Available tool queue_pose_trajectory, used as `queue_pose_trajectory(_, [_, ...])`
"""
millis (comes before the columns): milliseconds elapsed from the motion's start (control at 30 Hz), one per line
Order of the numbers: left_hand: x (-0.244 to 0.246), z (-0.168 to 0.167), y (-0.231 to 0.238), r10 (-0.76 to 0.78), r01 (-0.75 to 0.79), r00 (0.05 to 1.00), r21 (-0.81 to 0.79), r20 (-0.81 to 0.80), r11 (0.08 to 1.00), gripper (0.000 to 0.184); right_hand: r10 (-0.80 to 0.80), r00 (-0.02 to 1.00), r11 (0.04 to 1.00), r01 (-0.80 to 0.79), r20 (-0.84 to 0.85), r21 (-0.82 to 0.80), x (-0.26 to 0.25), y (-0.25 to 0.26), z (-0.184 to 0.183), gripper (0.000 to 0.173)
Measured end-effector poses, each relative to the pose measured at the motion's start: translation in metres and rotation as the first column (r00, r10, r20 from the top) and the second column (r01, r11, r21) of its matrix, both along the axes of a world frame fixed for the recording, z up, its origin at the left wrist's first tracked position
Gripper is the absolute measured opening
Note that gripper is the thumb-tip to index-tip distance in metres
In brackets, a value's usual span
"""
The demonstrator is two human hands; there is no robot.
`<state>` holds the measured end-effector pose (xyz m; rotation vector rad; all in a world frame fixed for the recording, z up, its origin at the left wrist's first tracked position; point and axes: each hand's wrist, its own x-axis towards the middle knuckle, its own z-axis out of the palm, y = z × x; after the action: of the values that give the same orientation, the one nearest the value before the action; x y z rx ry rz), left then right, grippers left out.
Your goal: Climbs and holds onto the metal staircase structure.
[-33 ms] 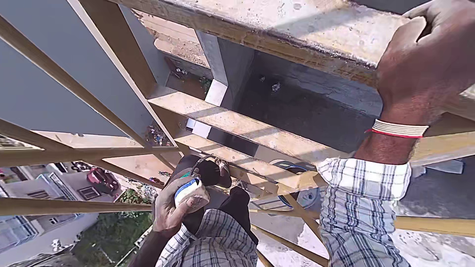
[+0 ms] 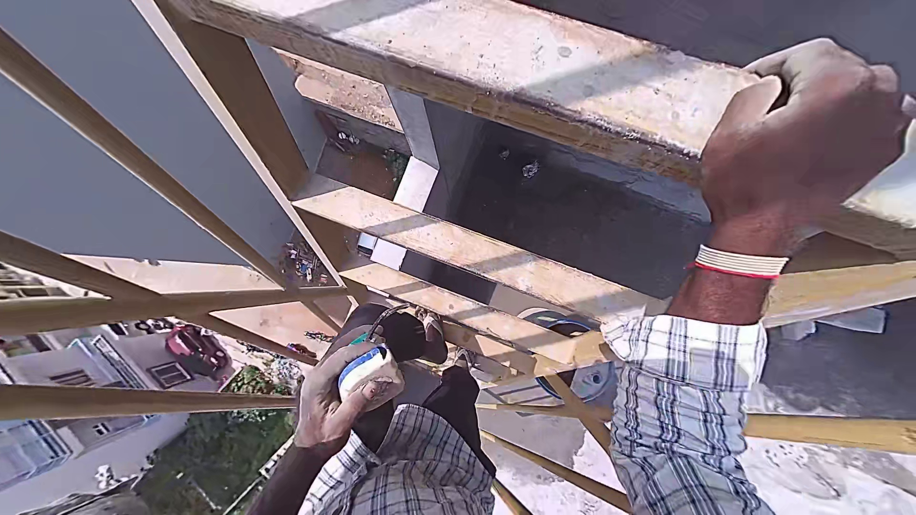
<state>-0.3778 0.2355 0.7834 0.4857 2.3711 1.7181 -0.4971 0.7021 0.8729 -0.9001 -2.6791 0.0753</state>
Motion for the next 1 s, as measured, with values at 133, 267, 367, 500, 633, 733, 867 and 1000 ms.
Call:
queue_pose_trajectory(133, [-0.066, 0.104, -0.011, -0.051, 0.047, 0.994, -0.044, -0.094, 0.998, 0.048, 0.048, 0.998, 0.998, -0.046, -0.047, 0.032, 0.000, -0.002, -0.001, 0.039])
queue_pose_trajectory(267, [-0.107, 0.162, -0.007, -0.040, 0.038, 0.990, -0.014, -0.134, 0.999, 0.050, 0.094, 0.995, 0.995, -0.095, -0.034, -0.019, 0.006, 0.001, 0.003, 0.039])
queue_pose_trajectory(367, [-0.128, 0.197, 0.009, -0.020, 0.019, 0.987, -0.013, -0.161, 1.000, 0.051, 0.104, 0.995, 0.994, -0.104, 0.005, -0.025, 0.008, -0.001, 0.009, 0.039])
queue_pose_trajectory(500, [-0.149, 0.236, 0.023, -0.027, 0.017, 0.973, -0.049, -0.228, 0.999, 0.050, 0.096, 0.995, 0.995, -0.097, -0.021, -0.035, 0.003, 0.002, 0.010, 0.037])
queue_pose_trajectory(633, [-0.165, 0.261, 0.027, -0.021, 0.000, 0.963, -0.079, -0.269, 0.997, 0.051, 0.100, 0.994, 0.993, -0.102, -0.036, -0.056, 0.002, 0.003, 0.011, 0.036])
queue_pose_trajectory(733, [-0.167, 0.266, 0.033, -0.019, -0.002, 0.965, -0.079, -0.260, 0.997, 0.052, 0.115, 0.993, 0.992, -0.117, -0.039, -0.056, 0.003, 0.004, 0.009, 0.036])
queue_pose_trajectory(867, [-0.156, 0.266, 0.056, -0.052, 0.048, 0.969, -0.020, -0.241, 0.999, 0.047, 0.166, 0.984, 0.966, -0.148, 0.067, -0.213, 0.003, 0.005, 0.029, 0.035])
queue_pose_trajectory(1000, [-0.144, 0.281, 0.071, -0.069, 0.070, 0.968, -0.006, -0.240, 0.998, 0.044, 0.320, 0.920, 0.920, -0.359, -0.224, -0.159, -0.003, -0.003, 0.131, 0.025])
